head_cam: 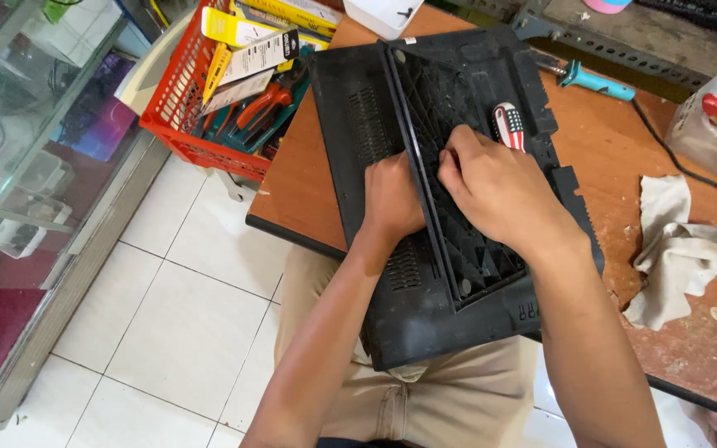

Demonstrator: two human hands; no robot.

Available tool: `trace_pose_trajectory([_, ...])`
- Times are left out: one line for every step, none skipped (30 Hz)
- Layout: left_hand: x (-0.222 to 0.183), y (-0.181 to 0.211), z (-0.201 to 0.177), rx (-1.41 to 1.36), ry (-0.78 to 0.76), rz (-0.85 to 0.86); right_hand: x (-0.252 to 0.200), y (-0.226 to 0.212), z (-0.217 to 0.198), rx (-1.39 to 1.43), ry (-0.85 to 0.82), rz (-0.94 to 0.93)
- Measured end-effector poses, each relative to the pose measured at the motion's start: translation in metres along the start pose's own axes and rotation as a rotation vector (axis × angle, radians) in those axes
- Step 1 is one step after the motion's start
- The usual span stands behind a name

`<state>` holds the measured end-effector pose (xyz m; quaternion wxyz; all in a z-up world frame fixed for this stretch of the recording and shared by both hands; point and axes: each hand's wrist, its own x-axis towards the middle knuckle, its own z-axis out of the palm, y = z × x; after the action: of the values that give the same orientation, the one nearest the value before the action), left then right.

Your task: Disassembling a computer monitor by unscrewing the back panel, removing the stand, and cleaning the parts.

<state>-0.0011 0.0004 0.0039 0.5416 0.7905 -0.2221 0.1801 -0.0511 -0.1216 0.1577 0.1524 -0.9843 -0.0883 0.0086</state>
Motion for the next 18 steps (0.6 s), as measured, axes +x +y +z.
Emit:
trace_pose_trajectory([0.000,0.001,-0.001,0.013,-0.011,-0.016,0.001,0.001,-0.001,0.027,-0.019,-0.015])
trace_pose_trajectory([0.001,0.002,-0.003,0.025,-0.022,-0.032,0.002,0.002,-0.002,0.055,-0.039,-0.029])
trace_pose_trajectory([0.001,0.004,-0.004,0.027,-0.021,-0.032,0.004,0.003,-0.005,0.055,-0.039,-0.032])
trace_pose_trajectory([0.001,0.005,-0.006,0.022,-0.023,-0.038,0.005,0.003,-0.007,0.107,-0.064,-0.021])
trace_pose_trajectory([0.001,0.007,-0.006,0.016,-0.026,-0.045,0.007,0.005,-0.010,0.159,-0.091,-0.008])
trace_pose_trajectory([0.003,0.009,-0.007,0.016,-0.025,-0.046,0.010,0.005,-0.013,0.158,-0.091,-0.008])
trace_pose_trajectory([0.004,0.011,-0.008,0.028,-0.031,-0.041,0.011,0.005,-0.015,0.180,-0.108,0.004])
trace_pose_trajectory([0.005,0.013,-0.008,0.041,-0.037,-0.036,0.013,0.006,-0.017,0.201,-0.126,0.016])
trace_pose_trajectory([0.004,0.014,-0.009,0.040,-0.039,-0.038,0.013,0.007,-0.017,0.202,-0.127,0.018])
trace_pose_trajectory([0.004,0.015,-0.010,0.038,-0.042,-0.041,0.014,0.008,-0.017,0.204,-0.120,0.008])
trace_pose_trajectory([0.005,0.016,-0.011,0.036,-0.043,-0.043,0.015,0.008,-0.017,0.204,-0.112,-0.004])
trace_pose_trajectory([0.005,0.016,-0.011,0.036,-0.044,-0.042,0.015,0.008,-0.017,0.205,-0.112,-0.004])
trace_pose_trajectory([0.004,0.016,-0.011,0.041,-0.043,-0.041,0.015,0.008,-0.018,0.173,-0.086,-0.021])
trace_pose_trajectory([0.004,0.016,-0.010,0.047,-0.043,-0.040,0.015,0.008,-0.018,0.141,-0.061,-0.039])
trace_pose_trajectory([0.004,0.015,-0.010,0.048,-0.042,-0.041,0.015,0.008,-0.020,0.142,-0.062,-0.040])
trace_pose_trajectory([0.004,0.015,-0.010,0.045,-0.044,-0.041,0.015,0.008,-0.022,0.132,-0.053,-0.057])
trace_pose_trajectory([0.004,0.014,-0.010,0.040,-0.045,-0.040,0.016,0.008,-0.025,0.121,-0.045,-0.073])
trace_pose_trajectory([0.003,0.013,-0.010,0.041,-0.044,-0.042,0.017,0.009,-0.027,0.122,-0.046,-0.074])
